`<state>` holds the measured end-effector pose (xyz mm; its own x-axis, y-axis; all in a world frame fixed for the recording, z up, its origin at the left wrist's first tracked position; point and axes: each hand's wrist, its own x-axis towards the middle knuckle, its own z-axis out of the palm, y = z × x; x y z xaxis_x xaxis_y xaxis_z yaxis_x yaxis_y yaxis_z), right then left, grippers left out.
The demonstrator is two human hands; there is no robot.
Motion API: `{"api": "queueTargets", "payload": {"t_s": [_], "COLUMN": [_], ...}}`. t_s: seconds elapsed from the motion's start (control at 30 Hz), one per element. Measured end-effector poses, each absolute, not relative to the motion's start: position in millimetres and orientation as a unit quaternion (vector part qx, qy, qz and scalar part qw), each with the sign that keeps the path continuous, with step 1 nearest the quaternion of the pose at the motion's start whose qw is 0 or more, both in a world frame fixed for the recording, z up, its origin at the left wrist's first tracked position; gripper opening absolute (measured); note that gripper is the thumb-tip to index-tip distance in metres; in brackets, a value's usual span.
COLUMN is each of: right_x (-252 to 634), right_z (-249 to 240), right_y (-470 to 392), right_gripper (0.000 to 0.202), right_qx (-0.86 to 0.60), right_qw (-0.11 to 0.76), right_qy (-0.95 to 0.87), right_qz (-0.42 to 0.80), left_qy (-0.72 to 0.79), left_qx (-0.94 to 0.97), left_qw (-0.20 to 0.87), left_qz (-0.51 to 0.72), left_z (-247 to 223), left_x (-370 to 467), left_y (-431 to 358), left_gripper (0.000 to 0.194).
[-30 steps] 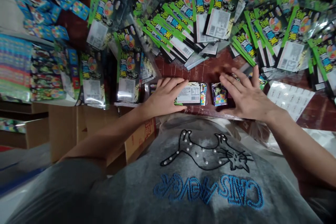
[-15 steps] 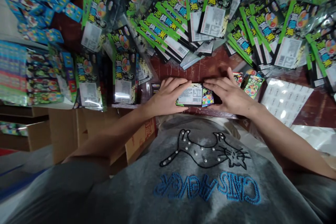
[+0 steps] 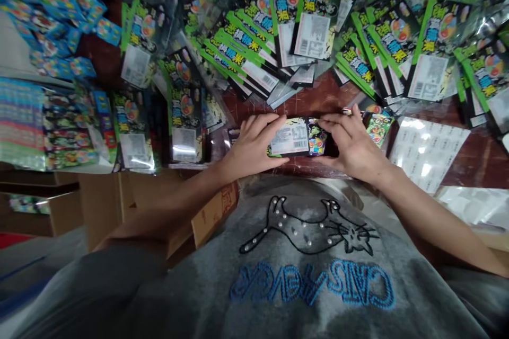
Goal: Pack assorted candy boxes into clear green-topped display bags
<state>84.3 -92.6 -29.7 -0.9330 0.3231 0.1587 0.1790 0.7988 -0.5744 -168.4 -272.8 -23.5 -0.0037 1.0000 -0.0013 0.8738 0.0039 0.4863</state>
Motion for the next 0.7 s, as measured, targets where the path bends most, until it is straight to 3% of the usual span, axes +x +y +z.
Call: {"api": "queueTargets", "payload": {"t_s": [0.23, 0.33, 0.47, 0.57, 0.7], "right_x": [96, 111, 125, 120, 104], "right_z": [-21, -18, -19, -17, -12], "right_y": [-113, -93, -61, -55, -57], "right_gripper": [0.117, 0.122, 0.099, 0.078, 0.071], "right_qx": [-0.082, -0.145, -0.207, -0.150, -0.069], "right_qw": [0.071, 0.080, 0.081, 0.093, 0.121], "right_qy": [-0.935, -0.945, -0.957, -0.958, -0.947], "right_qz": [0.338, 0.282, 0.187, 0.227, 0.290], "left_qy": [0.669, 0.678, 0.680, 0.673, 0.638], "left_qx": [0.702, 0.699, 0.698, 0.699, 0.718], "left_qw": [0.173, 0.171, 0.177, 0.186, 0.207], "left_qz": [0.168, 0.149, 0.141, 0.153, 0.188], "left_z": [-26, -27, -29, -27, -22], "left_x": [-156, -155, -157, -160, -167], "left_y": [-263, -259, -255, -253, -255], "left_gripper": [0.094, 0.096, 0.097, 0.098, 0.100]}}
